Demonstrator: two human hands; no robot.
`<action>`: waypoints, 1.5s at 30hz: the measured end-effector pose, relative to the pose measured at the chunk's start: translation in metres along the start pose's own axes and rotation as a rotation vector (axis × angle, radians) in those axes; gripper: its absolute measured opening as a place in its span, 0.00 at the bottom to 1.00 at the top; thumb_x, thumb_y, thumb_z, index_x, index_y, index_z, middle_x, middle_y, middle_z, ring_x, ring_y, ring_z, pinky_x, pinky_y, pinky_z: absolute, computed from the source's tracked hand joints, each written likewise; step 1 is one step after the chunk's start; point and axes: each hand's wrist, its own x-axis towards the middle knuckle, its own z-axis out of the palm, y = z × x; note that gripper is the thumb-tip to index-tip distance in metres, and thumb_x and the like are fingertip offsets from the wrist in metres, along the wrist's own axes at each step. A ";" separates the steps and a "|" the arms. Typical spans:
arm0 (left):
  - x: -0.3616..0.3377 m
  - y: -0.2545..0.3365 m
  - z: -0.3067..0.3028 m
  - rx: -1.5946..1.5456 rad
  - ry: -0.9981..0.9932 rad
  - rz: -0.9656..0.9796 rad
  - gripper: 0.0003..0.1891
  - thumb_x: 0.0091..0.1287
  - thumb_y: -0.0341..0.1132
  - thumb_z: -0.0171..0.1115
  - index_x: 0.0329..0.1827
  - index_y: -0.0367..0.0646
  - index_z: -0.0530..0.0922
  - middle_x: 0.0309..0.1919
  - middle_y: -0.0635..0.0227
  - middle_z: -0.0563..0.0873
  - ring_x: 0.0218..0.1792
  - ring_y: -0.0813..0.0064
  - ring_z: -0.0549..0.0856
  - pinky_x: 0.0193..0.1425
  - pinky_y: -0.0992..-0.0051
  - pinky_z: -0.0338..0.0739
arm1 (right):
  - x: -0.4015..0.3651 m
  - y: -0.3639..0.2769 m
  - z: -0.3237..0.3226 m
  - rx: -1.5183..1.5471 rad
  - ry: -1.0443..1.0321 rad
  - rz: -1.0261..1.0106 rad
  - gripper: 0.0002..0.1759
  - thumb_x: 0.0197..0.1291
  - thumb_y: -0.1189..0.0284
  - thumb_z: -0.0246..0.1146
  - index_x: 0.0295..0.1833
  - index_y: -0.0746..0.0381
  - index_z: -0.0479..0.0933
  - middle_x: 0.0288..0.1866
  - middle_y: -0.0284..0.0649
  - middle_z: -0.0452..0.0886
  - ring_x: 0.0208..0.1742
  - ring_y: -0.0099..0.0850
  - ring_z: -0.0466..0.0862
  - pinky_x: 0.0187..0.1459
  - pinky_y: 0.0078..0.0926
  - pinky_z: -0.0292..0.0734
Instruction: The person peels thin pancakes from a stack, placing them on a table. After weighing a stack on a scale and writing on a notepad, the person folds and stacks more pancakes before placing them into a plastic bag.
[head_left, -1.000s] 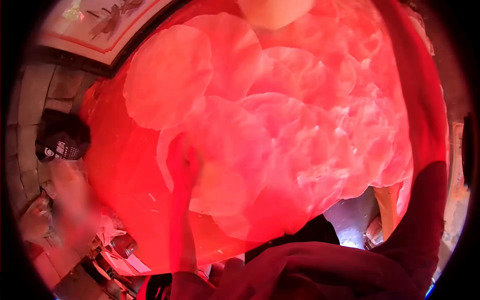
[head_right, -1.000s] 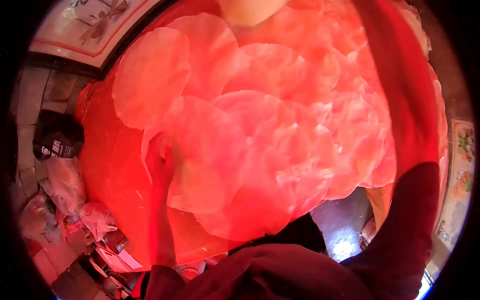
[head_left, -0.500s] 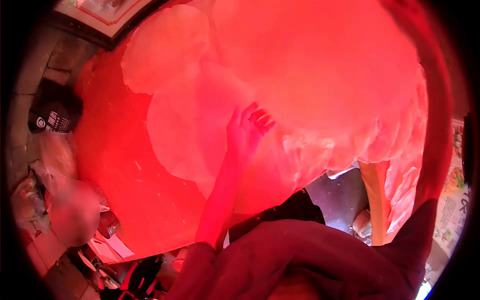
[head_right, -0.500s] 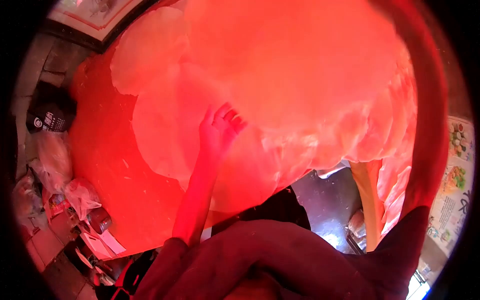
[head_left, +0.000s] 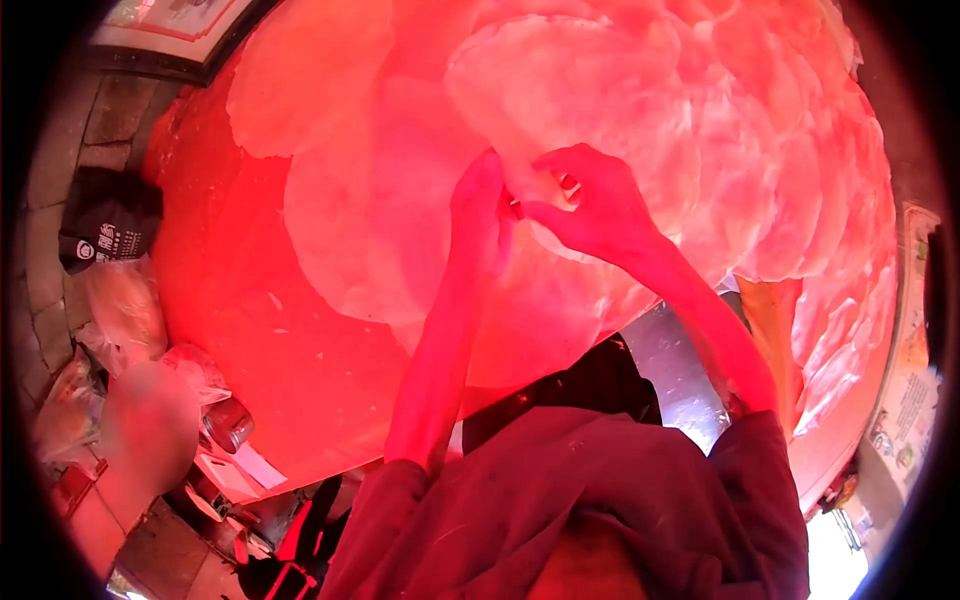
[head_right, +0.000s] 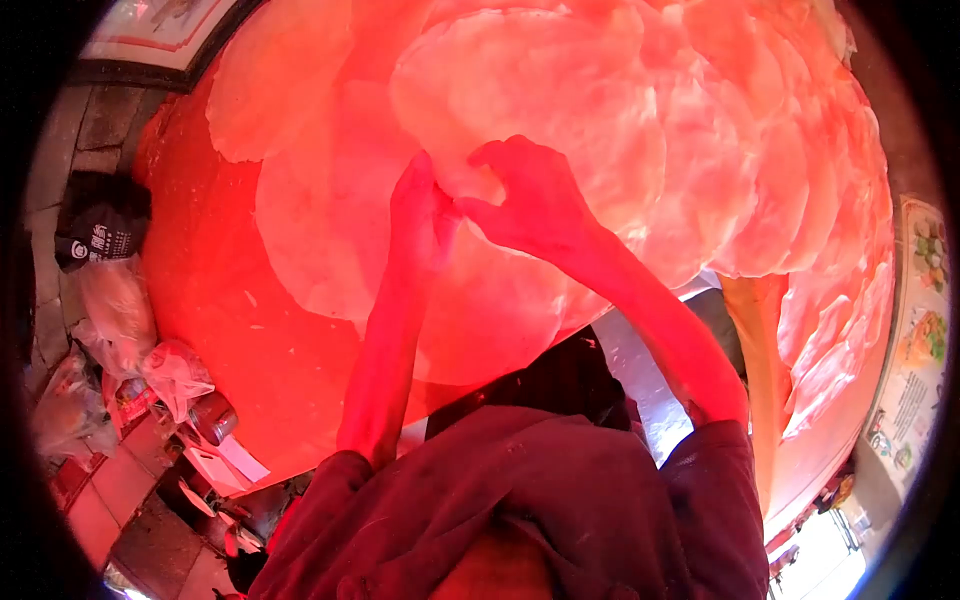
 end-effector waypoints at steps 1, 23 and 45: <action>0.000 0.000 0.002 0.003 -0.007 -0.005 0.16 0.67 0.32 0.59 0.58 0.43 0.74 0.43 0.54 0.81 0.42 0.55 0.82 0.45 0.63 0.77 | -0.001 0.005 -0.002 0.064 -0.009 0.028 0.14 0.54 0.70 0.70 0.46 0.63 0.81 0.39 0.39 0.84 0.37 0.26 0.83 0.37 0.25 0.79; -0.017 0.010 -0.019 0.229 0.124 -0.005 0.18 0.67 0.30 0.59 0.60 0.40 0.73 0.47 0.54 0.81 0.46 0.58 0.81 0.50 0.65 0.76 | -0.007 0.013 -0.016 0.021 -0.008 0.050 0.08 0.61 0.71 0.60 0.42 0.63 0.76 0.32 0.49 0.80 0.32 0.37 0.82 0.37 0.38 0.76; -0.102 0.071 -0.156 0.480 0.757 0.313 0.19 0.68 0.29 0.58 0.62 0.38 0.72 0.51 0.54 0.80 0.50 0.60 0.81 0.54 0.66 0.75 | 0.237 -0.002 -0.142 0.457 0.016 -0.030 0.19 0.68 0.69 0.58 0.62 0.60 0.69 0.57 0.45 0.75 0.53 0.43 0.80 0.54 0.46 0.76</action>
